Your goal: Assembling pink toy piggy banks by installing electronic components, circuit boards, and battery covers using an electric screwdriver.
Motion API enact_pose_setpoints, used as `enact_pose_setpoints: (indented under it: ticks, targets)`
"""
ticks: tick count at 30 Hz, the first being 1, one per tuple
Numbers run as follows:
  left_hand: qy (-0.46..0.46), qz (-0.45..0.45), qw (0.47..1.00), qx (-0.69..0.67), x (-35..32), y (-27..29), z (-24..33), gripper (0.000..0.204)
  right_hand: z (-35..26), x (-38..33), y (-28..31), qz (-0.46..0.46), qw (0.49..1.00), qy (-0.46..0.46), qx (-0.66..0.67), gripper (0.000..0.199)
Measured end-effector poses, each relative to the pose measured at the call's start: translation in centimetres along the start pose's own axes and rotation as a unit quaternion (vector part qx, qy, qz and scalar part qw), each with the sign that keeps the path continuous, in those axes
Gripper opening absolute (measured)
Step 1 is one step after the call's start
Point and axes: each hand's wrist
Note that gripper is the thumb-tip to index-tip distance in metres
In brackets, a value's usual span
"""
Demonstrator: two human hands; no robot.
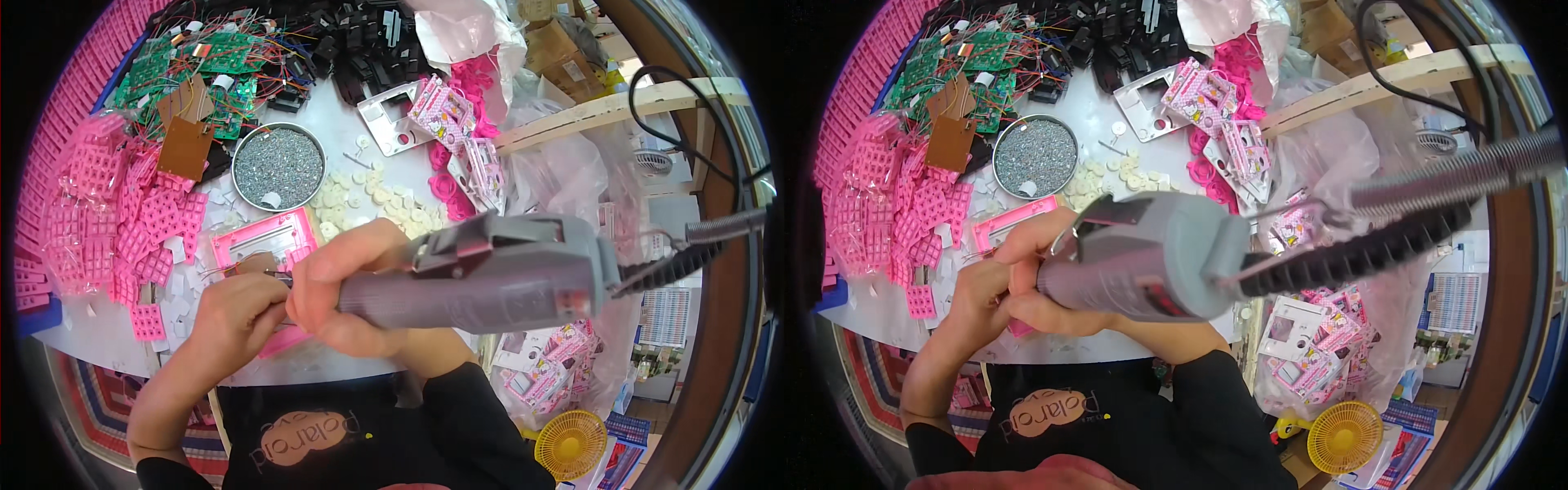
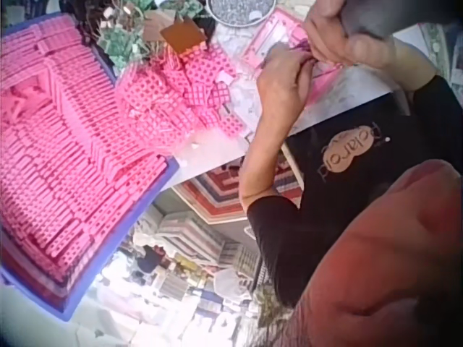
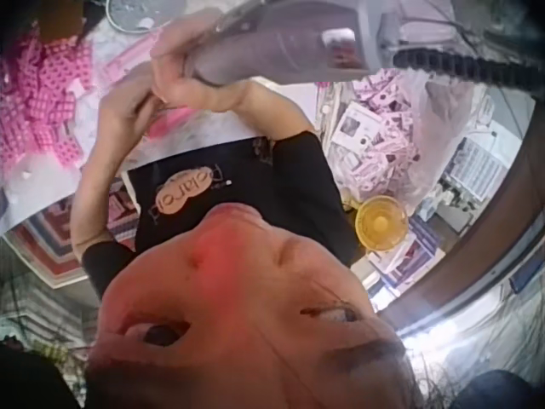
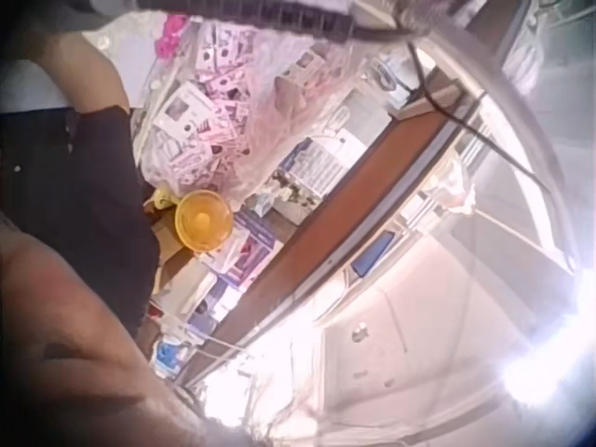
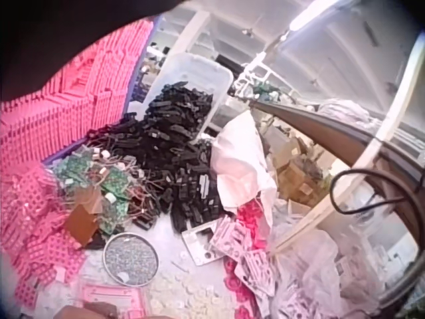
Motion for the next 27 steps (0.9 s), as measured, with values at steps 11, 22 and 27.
enact_pose_setpoints:
  ticks: [11, 22, 27]
  targets:
    - [-0.002, 0.06, 0.998, 0.018, -1.5, -0.4, 0.2, 0.013, -0.2, 0.3, -2.7, 0.059, 0.998, 0.029, 0.018, 0.04]
    - [-0.075, 0.157, 0.979, 0.102, -2.5, -1.2, -0.3, 0.024, -0.4, 0.6, -1.0, -0.069, 0.995, 0.054, 0.045, 0.045]
    - [-0.076, 0.151, 0.982, 0.089, -2.7, -1.2, -0.5, 0.026, 0.0, 0.5, -1.1, -0.074, 0.995, 0.048, 0.035, 0.046]
Point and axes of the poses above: each hand's wrist, its own x-axis towards the middle knuckle, its own y-axis out of the back of the hand, z = x × y, and after that the axes turned 3 degrees about x, right-handed
